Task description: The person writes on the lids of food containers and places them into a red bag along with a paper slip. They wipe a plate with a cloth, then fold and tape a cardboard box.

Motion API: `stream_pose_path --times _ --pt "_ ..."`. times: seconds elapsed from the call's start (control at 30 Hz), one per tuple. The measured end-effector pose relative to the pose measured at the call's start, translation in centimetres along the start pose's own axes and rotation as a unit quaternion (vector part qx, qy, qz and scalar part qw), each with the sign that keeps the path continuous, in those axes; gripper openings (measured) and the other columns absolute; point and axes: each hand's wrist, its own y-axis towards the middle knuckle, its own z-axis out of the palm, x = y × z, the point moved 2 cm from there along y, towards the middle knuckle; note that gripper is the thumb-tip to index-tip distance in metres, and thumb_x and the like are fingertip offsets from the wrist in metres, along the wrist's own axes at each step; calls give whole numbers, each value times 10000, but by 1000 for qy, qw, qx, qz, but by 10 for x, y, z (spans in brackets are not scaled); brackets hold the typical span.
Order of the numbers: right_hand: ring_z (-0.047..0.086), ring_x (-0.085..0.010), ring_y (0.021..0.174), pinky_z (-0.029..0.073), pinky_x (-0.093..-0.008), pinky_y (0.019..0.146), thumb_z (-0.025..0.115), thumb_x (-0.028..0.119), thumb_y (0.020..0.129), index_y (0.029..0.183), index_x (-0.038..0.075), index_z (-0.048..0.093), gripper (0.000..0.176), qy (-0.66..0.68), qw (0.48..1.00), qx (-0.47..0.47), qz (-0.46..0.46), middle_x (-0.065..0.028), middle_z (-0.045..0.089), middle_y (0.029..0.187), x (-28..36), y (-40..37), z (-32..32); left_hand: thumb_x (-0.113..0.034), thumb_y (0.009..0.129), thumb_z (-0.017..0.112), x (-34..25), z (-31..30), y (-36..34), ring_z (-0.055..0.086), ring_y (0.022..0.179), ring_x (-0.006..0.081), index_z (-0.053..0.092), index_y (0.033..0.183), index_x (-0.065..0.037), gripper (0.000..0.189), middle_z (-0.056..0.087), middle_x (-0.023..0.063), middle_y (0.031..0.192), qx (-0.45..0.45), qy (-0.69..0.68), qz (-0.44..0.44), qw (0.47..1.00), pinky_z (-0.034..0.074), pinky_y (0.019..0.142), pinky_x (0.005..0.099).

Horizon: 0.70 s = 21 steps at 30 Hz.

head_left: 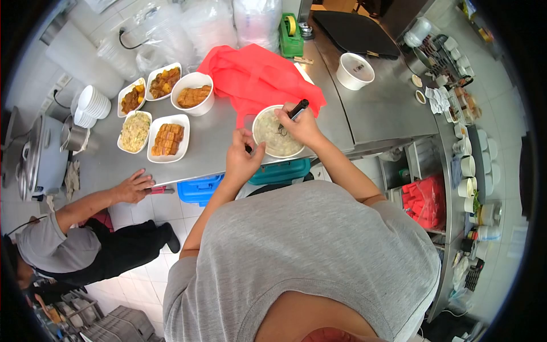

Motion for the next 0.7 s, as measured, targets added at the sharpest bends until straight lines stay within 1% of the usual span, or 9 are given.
stream_pose_path --times 0.13,0.27,0.37,0.47,0.5,0.53,0.6,0.63,0.7 --pt "383 -56 500 315 -255 451 602 141 830 616 32 508 257 -15 999 29 17 31 424 522 -2 -1 0 -99 726 688 -2 -3 -1 453 438 137 409 979 -15 386 494 41 596 -1 3 -6 1000 365 427 274" --pt "338 -37 481 283 -255 434 574 136 844 549 70 416 340 134 987 -49 69 53 342 507 13 2 -5 -98 730 683 -13 -5 3 462 446 144 408 988 -17 385 501 46 613 2 1 5 1000 373 433 278" --pt "353 -30 505 293 -245 444 583 133 841 575 59 441 311 174 984 3 24 56 373 532 51 -7 0 -87 724 679 -18 -1 7 516 506 174 407 992 -15 388 511 61 649 36 -7 -24 999 412 477 292" --pt "448 -66 517 350 -237 467 578 121 850 636 37 500 243 154 985 45 -60 16 459 553 66 -11 17 -71 721 664 -9 12 11 565 590 213 401 1015 -10 399 520 84 690 26 -42 28 998 447 536 313" --pt "469 -76 514 361 -235 468 572 116 855 651 34 516 227 149 982 58 -100 6 476 557 68 -11 22 -62 721 656 -14 11 15 572 608 223 397 1024 -8 402 521 92 696 18 -5 79 997 450 549 317" --pt "480 -86 539 376 -244 492 596 122 839 668 32 523 207 126 983 91 -100 -7 492 581 64 -14 27 -53 721 647 -21 10 17 578 626 232 393 1033 -6 405 521 101 703 8 32 133 991 454 562 321" --pt "499 -102 612 399 -260 549 675 157 780 771 33 541 183 22 985 120 -122 -33 530 666 55 -15 28 -33 718 632 -28 9 22 585 641 245 393 1043 -7 405 520 111 706 -3 30 147 989 461 581 320" --pt "499 -100 645 402 -257 572 710 169 748 859 37 531 248 45 988 110 -102 -28 536 695 68 -15 20 -22 715 626 -28 9 22 585 638 248 397 1045 -9 402 518 113 702 -3 -9 106 994 464 588 316" --pt "500 -101 640 398 -245 567 678 132 779 913 36 512 234 88 988 61 -107 -24 536 708 88 -8 -4 -1 710 612 -20 11 20 584 631 255 405 1049 -15 398 514 117 696 1 -86 22 996 470 601 308"
